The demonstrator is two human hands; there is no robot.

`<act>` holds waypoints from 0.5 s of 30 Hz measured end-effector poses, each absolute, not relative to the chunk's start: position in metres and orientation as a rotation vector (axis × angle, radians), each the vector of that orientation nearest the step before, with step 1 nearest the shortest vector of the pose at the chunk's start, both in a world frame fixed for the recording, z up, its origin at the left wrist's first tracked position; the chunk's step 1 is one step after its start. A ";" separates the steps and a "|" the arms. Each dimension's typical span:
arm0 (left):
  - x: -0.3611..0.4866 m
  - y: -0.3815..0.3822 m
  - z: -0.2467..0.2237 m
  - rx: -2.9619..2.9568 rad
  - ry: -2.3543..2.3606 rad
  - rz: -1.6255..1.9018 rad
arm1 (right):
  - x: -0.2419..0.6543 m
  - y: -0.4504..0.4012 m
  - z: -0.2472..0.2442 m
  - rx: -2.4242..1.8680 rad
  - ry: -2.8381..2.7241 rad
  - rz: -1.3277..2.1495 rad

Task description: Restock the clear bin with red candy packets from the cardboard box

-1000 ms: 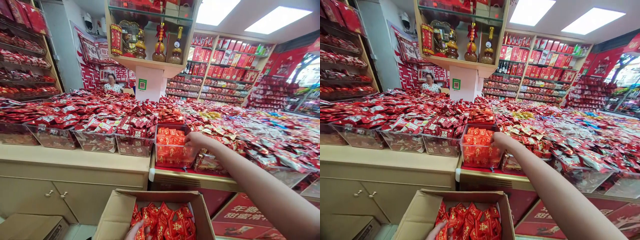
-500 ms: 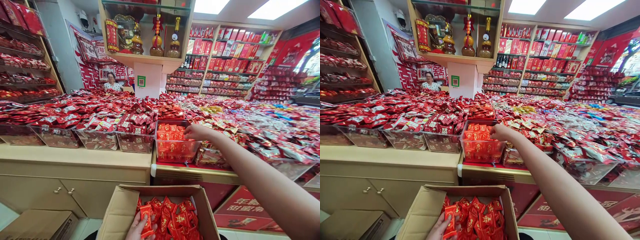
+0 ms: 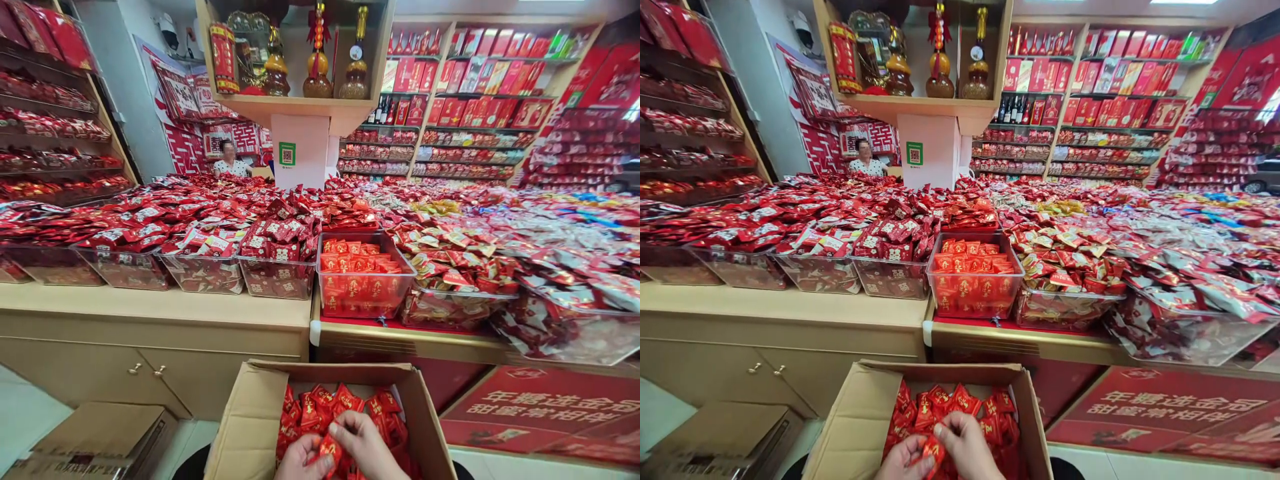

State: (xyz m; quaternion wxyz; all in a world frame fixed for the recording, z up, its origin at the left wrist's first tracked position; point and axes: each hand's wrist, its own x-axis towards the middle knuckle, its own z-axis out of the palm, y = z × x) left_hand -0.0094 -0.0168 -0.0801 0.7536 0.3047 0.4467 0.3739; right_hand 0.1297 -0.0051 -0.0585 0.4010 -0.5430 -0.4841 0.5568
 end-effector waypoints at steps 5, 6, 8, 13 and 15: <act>-0.003 -0.021 -0.055 0.687 1.036 0.764 | 0.138 -0.006 -0.048 -1.254 -0.783 1.576; -0.001 -0.022 -0.052 0.675 1.016 0.765 | 0.140 -0.008 -0.045 -1.218 -0.696 1.608; 0.001 -0.023 -0.048 0.624 0.985 0.753 | 0.143 -0.012 -0.042 -1.167 -0.568 1.671; -0.004 -0.026 -0.047 0.538 0.978 0.744 | 0.149 -0.016 -0.047 -1.257 -0.618 1.698; -0.007 -0.026 -0.047 0.532 0.997 0.765 | 0.147 -0.016 -0.053 -1.285 -0.725 1.683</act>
